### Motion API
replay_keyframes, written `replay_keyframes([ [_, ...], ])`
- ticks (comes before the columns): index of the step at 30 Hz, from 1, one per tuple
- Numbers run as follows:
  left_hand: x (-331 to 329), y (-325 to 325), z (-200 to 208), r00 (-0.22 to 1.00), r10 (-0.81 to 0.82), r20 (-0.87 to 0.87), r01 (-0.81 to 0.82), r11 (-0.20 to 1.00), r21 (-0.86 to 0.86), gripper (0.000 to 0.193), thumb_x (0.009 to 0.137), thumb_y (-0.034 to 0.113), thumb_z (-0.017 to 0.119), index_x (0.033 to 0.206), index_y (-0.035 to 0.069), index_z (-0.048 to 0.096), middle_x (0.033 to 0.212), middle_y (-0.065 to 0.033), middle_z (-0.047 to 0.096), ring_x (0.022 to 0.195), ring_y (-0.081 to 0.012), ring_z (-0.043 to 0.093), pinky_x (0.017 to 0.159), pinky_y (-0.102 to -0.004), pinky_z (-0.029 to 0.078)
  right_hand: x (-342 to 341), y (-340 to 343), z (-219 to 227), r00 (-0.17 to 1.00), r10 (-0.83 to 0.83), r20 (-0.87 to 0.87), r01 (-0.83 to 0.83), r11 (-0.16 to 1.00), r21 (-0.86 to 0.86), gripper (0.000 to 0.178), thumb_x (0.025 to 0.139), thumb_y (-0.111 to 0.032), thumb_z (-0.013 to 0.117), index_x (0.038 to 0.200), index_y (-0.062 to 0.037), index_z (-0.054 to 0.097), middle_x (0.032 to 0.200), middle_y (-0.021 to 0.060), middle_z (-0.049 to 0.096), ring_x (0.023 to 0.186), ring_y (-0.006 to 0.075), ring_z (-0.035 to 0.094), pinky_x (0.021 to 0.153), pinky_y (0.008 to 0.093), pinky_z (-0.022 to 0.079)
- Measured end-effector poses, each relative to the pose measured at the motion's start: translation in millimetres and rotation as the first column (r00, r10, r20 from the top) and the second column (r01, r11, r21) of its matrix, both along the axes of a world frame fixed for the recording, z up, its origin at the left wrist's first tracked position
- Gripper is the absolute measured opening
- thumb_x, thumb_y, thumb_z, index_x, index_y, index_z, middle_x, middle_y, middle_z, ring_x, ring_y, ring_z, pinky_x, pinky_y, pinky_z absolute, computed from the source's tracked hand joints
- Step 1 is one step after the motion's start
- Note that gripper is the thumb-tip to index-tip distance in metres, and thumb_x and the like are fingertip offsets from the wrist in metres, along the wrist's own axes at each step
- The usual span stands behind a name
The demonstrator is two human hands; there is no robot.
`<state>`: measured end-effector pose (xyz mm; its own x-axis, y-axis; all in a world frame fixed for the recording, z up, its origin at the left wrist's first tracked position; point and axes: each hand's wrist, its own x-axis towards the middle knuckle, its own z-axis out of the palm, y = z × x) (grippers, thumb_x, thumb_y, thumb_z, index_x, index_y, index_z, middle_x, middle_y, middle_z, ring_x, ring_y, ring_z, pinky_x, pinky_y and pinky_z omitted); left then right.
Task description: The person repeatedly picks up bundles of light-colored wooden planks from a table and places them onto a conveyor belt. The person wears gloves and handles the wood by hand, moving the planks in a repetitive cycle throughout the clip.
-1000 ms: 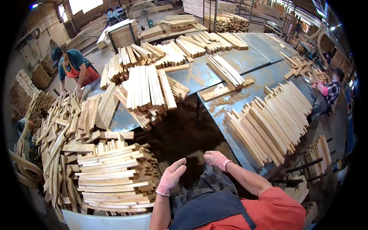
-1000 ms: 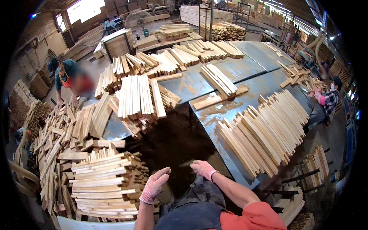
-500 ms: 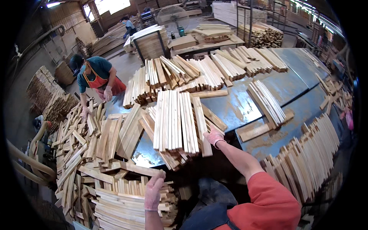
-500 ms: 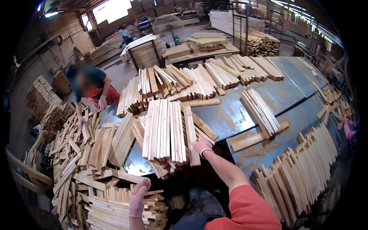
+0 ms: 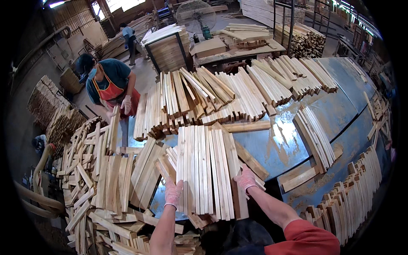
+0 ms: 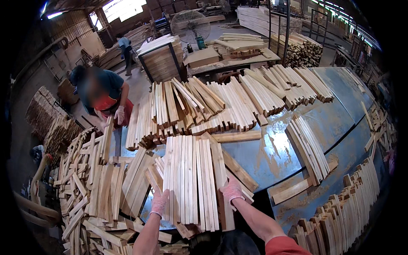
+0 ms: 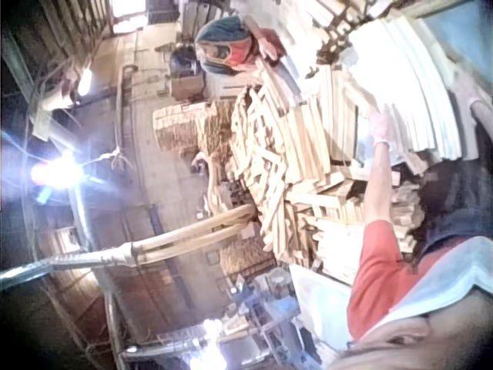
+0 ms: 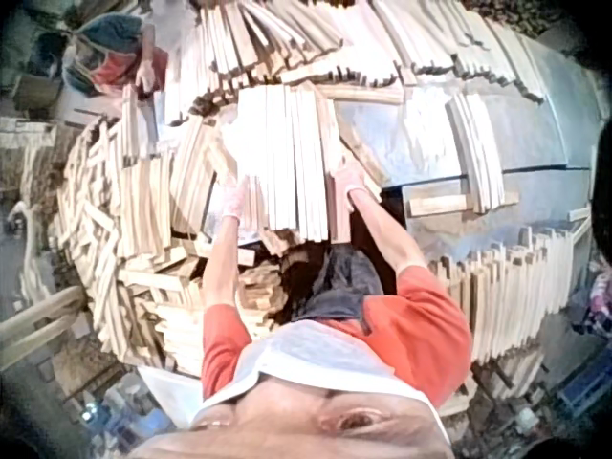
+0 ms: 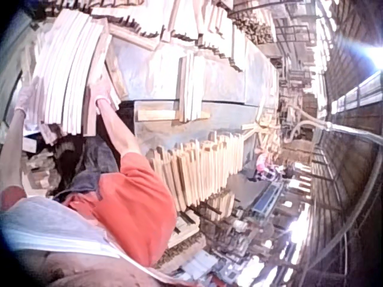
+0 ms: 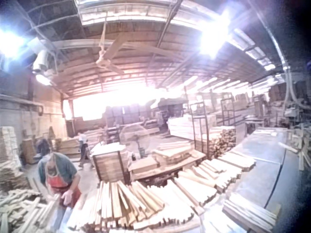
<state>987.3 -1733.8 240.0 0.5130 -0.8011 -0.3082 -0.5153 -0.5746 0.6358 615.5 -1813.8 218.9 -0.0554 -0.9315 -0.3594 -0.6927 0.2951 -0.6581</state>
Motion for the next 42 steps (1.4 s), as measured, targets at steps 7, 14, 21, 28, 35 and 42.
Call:
replay_keyframes([
  [7,4.1,-32.7,2.0,0.920,-0.088,-0.382,0.117,0.992,0.052,0.074,0.096,0.042,0.071,0.156,0.005,0.049,0.143,-0.0199,0.065,0.129,-0.0296,0.063,0.110,-0.0377,0.047,7.1,-11.9,-31.9,0.729,-0.332,0.599,0.221,0.942,0.253,0.051,0.082,-0.032,0.083,0.117,0.0006,0.065,0.080,0.0096,0.060,0.069,0.0209,0.059,0.069,0.0370,0.054],
  [14,6.4,-33.2,8.5,0.927,-0.105,-0.361,0.103,0.994,-0.027,0.068,0.097,0.028,0.074,0.153,0.000,0.049,0.140,-0.0139,0.066,0.127,-0.0215,0.062,0.111,-0.0349,0.046,35.7,-23.0,21.6,0.950,0.295,0.103,-0.303,0.950,0.069,0.086,0.093,-0.068,0.059,0.144,0.0011,0.054,0.121,0.0282,0.071,0.110,0.0422,0.070,0.097,0.0490,0.054],
  [21,-10.7,-40.0,42.1,0.902,-0.148,-0.405,0.178,0.983,0.039,0.107,0.086,0.032,0.089,0.165,-0.002,0.025,0.146,-0.0176,0.062,0.131,-0.0236,0.061,0.114,-0.0355,0.046,51.3,-29.5,32.5,0.985,0.164,0.058,-0.169,0.979,0.116,0.082,0.088,-0.066,0.068,0.140,-0.0031,0.061,0.117,0.0253,0.074,0.111,0.0393,0.071,0.097,0.0473,0.055],
  [28,-33.5,-8.5,64.3,0.859,-0.168,-0.484,0.129,0.985,-0.114,0.105,0.082,0.027,0.090,0.161,-0.005,0.029,0.144,-0.0191,0.061,0.130,-0.0254,0.061,0.114,-0.0361,0.046,34.6,-14.9,55.9,0.975,0.169,0.144,-0.174,0.985,0.016,0.071,0.086,-0.057,0.077,0.136,-0.0076,0.067,0.116,0.0206,0.076,0.109,0.0384,0.072,0.096,0.0453,0.055],
  [35,-63.3,66.1,152.1,0.864,0.009,-0.503,-0.116,0.976,-0.182,0.101,0.081,0.017,0.088,0.161,-0.002,0.030,0.144,-0.0169,0.059,0.129,-0.0245,0.061,0.112,-0.0361,0.048,38.5,14.0,108.4,0.931,0.323,0.168,-0.301,0.943,-0.140,0.080,0.085,-0.061,0.077,0.139,-0.0049,0.062,0.115,0.0199,0.077,0.106,0.0371,0.073,0.094,0.0456,0.057],
  [42,-65.5,230.5,215.8,0.824,0.142,-0.549,-0.401,0.831,-0.386,0.092,0.083,0.009,0.083,0.160,0.000,0.033,0.144,-0.0132,0.059,0.127,-0.0212,0.061,0.110,-0.0358,0.050,101.6,95.5,178.1,0.790,0.588,0.174,-0.522,0.793,-0.314,0.089,0.082,-0.065,0.079,0.142,-0.0017,0.059,0.107,0.0242,0.077,0.100,0.0379,0.075,0.089,0.0476,0.057],
])
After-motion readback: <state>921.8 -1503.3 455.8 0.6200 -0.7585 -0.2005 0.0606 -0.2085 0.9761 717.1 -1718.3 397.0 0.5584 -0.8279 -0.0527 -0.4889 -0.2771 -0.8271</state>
